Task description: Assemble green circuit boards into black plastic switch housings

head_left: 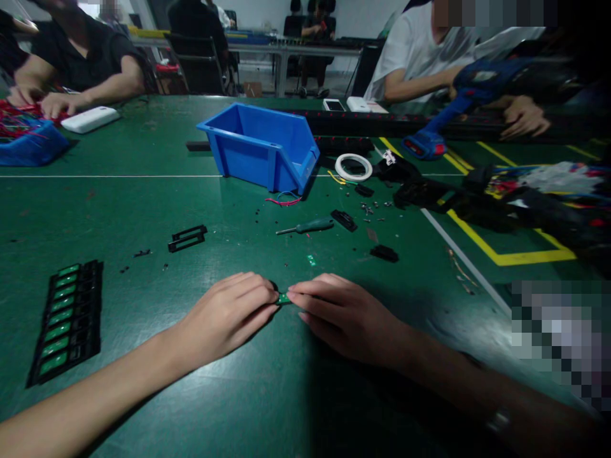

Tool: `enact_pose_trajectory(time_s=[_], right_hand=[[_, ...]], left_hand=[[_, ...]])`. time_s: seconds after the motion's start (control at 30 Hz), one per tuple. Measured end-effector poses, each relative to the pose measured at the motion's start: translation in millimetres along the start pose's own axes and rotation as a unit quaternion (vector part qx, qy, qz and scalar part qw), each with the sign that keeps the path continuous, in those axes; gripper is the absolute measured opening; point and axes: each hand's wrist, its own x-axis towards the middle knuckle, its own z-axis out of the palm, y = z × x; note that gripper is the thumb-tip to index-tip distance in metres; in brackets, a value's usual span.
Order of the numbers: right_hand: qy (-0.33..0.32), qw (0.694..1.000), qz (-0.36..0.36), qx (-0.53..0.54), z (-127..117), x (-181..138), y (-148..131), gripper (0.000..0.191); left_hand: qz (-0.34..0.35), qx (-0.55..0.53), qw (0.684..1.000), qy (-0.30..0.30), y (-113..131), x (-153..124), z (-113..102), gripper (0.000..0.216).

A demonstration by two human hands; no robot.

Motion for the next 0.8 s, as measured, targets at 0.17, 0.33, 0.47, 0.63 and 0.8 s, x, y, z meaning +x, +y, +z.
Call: enact_pose_trajectory(time_s=[0.17,0.33,0.47,0.63,0.8], right_hand=[[-0.018,1.000,0.000,-0.001,-1.2,-0.2,-0.3,0.035],[-0.026,1.000,0.000,-0.004,-1.8,-0.5,-0.1,0.034],[-0.030,1.000,0.001,-0.006,-1.8,-0.9,-0.4,0.035],[-0.024,1.000,0.002,-0.007,-0.7,-1.0,-0.3,0.034],[-0.008,1.000,0.000,-0.002,1.3,-1.0,0.5,0.033]], left_hand=[[0.002,-0.006,1.000,-0.002,1.0,0.2,-0.7,0.014],[0.001,-0.006,1.000,0.001,1.5,0.8,-0.8,0.013],[0.000,-0.007,1.000,0.004,2.0,0.8,-0.8,0.013],[-0.002,-0.008,1.000,0.000,2.0,0.0,-0.8,0.014],[0.003,0.000,1.000,-0.002,0.2,-0.2,-0.2,0.015]])
